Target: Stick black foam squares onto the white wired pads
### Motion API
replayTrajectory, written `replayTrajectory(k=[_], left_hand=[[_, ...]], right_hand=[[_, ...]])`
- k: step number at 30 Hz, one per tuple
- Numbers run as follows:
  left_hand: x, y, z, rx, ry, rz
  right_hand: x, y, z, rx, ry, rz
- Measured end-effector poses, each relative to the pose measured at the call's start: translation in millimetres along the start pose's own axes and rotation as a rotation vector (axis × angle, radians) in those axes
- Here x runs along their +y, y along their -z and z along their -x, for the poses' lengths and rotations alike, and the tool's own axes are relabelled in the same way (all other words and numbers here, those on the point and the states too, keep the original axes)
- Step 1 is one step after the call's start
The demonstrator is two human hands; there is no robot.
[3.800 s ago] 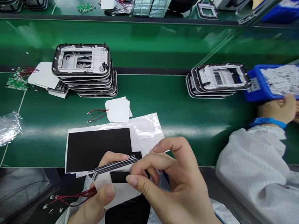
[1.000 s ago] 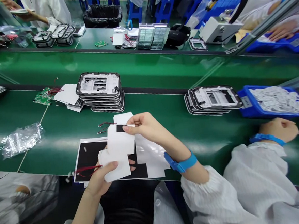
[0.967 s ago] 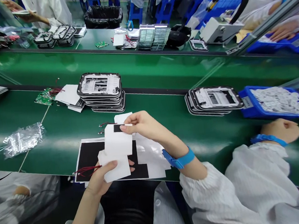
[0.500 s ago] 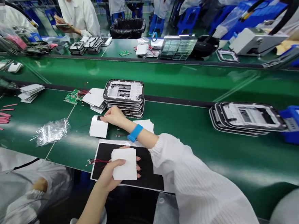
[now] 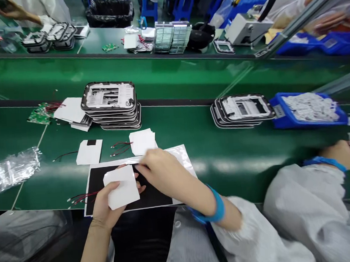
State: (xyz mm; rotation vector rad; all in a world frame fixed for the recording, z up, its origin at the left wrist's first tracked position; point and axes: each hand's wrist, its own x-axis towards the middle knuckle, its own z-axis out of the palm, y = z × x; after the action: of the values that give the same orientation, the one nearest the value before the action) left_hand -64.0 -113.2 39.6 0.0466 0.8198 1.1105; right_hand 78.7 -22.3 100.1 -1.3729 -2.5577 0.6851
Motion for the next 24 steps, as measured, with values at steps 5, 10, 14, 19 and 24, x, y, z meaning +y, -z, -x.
replayTrajectory(k=[5, 10, 14, 19, 24], left_hand=[[-12.5, -17.3, -0.4, 0.021, -0.003, 0.039], [-42.3, -28.6, -13.8, -0.005, 0.001, 0.089], [-52.8, -29.7, -21.6, -0.038, -0.126, 0.158], [-52.0, -28.0, -20.6, -0.058, -0.123, 0.130], [-54.8, -30.2, -20.0, -0.004, -0.148, 0.110]], right_hand=[[51.5, -23.9, 105.0, -0.113, -0.110, -0.074], [63.2, -72.4, 147.7, 0.254, -0.062, -0.025], [63.9, -85.7, 150.4, 0.329, -0.031, -0.058], [66.5, -77.0, 141.8, 0.248, -0.036, -0.122], [63.5, -71.7, 132.2, 0.215, -0.098, -0.178]])
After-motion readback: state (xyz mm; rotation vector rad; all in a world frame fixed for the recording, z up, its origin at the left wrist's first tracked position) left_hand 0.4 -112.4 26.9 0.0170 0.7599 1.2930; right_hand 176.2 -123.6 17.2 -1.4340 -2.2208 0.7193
